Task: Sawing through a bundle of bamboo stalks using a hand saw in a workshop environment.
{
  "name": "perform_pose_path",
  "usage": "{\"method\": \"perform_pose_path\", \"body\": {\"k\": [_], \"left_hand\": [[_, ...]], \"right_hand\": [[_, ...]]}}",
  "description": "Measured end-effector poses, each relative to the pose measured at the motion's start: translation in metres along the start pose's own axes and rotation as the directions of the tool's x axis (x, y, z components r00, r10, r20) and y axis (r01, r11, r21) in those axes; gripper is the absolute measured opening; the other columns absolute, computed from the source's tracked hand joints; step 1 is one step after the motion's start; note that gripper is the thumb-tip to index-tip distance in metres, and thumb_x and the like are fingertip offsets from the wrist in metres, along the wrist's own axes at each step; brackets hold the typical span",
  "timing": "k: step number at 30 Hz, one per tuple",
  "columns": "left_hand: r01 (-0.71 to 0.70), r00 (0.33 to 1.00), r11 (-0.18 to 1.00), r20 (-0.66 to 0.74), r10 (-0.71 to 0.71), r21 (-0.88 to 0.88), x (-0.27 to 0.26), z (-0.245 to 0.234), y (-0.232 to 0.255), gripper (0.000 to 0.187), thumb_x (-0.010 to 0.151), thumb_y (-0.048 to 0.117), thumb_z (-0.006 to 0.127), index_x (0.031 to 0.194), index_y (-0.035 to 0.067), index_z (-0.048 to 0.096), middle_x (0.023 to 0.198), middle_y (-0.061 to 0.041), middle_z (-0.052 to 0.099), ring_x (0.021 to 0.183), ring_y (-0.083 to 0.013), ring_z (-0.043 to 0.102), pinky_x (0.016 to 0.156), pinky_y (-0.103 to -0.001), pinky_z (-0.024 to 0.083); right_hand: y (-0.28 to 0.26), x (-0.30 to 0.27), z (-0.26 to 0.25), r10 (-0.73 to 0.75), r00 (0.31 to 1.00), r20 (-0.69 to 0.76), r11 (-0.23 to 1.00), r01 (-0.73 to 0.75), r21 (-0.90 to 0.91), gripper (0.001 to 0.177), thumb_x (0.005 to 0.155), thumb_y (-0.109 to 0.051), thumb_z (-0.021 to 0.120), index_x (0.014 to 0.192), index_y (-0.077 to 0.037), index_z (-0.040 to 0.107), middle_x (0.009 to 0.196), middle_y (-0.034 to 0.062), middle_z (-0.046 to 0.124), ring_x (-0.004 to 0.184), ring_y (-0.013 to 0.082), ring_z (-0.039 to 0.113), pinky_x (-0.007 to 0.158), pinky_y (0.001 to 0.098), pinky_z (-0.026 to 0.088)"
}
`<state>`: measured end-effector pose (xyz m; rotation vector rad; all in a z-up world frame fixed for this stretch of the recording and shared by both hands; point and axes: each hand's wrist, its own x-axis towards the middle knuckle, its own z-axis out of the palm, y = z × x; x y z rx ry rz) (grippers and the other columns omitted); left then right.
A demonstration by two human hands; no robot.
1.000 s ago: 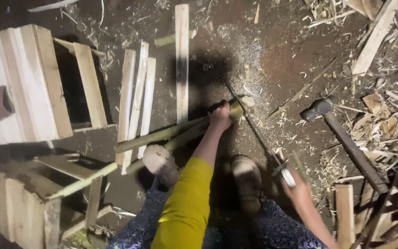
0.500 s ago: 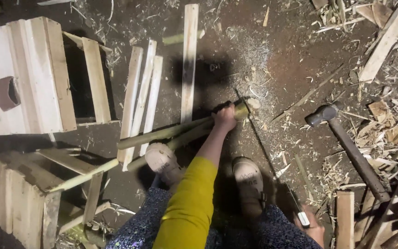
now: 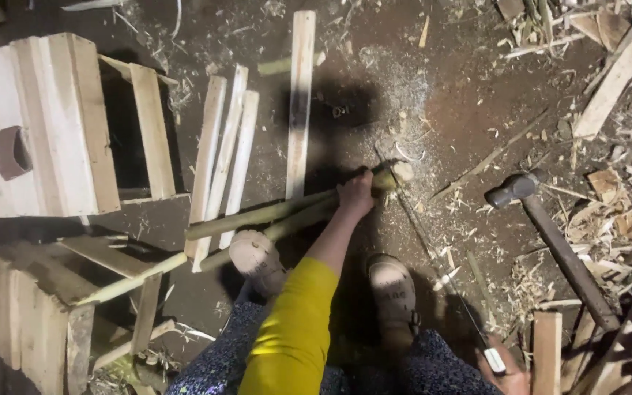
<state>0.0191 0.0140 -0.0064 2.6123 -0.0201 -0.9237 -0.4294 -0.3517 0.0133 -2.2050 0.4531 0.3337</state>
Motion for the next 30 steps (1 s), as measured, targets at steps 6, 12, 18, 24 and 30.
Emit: {"method": "perform_pose_path", "body": {"k": [6, 12, 18, 24, 30], "left_hand": [[0.027, 0.999, 1.0, -0.042, -0.026, 0.008, -0.003, 0.004, 0.0, 0.066, 0.077, 0.011, 0.082, 0.136, 0.007, 0.051, 0.107, -0.016, 0.074, 0.1, -0.041, 0.07, 0.104, -0.079, 0.034], [-0.013, 0.993, 0.996, -0.114, 0.023, 0.092, -0.004, 0.021, -0.006, 0.06, 0.076, 0.012, 0.083, 0.126, 0.006, 0.051, 0.1, -0.017, 0.074, 0.092, -0.0413, 0.071, 0.089, -0.069, 0.045], [0.039, 0.996, 0.991, -0.079, -0.029, 0.125, -0.004, 0.027, -0.006, 0.07, 0.078, 0.018, 0.085, 0.135, 0.009, 0.046, 0.114, -0.017, 0.071, 0.106, -0.0429, 0.066, 0.1, -0.077, 0.037], [0.015, 0.977, 0.989, -0.212, 0.016, 0.147, 0.001, 0.039, -0.014, 0.042, 0.083, 0.009, 0.07, 0.12, 0.01, 0.052, 0.094, -0.016, 0.073, 0.089, -0.0426, 0.069, 0.092, -0.074, 0.043], [0.021, 0.985, 0.989, -0.172, 0.004, 0.144, 0.012, 0.05, -0.02, 0.049, 0.081, 0.015, 0.076, 0.123, 0.011, 0.05, 0.098, -0.013, 0.072, 0.09, -0.0409, 0.07, 0.084, -0.076, 0.047]], "right_hand": [[-0.01, -0.014, 0.013, 0.118, 0.993, -0.011, 0.993, -0.118, -0.026, 0.06, 0.069, -0.012, 0.084, 0.127, -0.006, 0.071, 0.099, 0.0121, 0.08, 0.076, 0.0162, 0.076, 0.066, 0.0271, 0.059], [0.003, -0.019, -0.005, 0.126, 0.985, 0.118, 0.98, -0.105, -0.17, 0.076, 0.071, -0.012, 0.08, 0.144, -0.017, 0.059, 0.104, 0.0095, 0.08, 0.079, 0.0163, 0.079, 0.068, 0.0274, 0.062], [0.035, -0.025, -0.003, 0.078, 0.992, 0.101, 0.982, -0.059, -0.178, 0.067, 0.074, -0.011, 0.079, 0.139, -0.014, 0.062, 0.132, 0.0161, 0.068, 0.103, 0.0227, 0.07, 0.088, 0.0303, 0.058], [-0.145, 0.116, 0.046, 0.593, 0.795, 0.13, 0.79, -0.605, 0.095, 0.047, 0.091, -0.022, 0.069, 0.126, 0.007, 0.063, 0.1, 0.0277, 0.068, 0.08, 0.0337, 0.068, 0.07, 0.0379, 0.057], [-0.141, 0.109, 0.035, 0.0, 0.99, 0.141, 0.966, 0.036, -0.255, 0.055, 0.086, -0.006, 0.073, 0.139, -0.004, 0.057, 0.134, 0.0286, 0.056, 0.115, 0.0321, 0.066, 0.07, 0.0344, 0.071]]}}
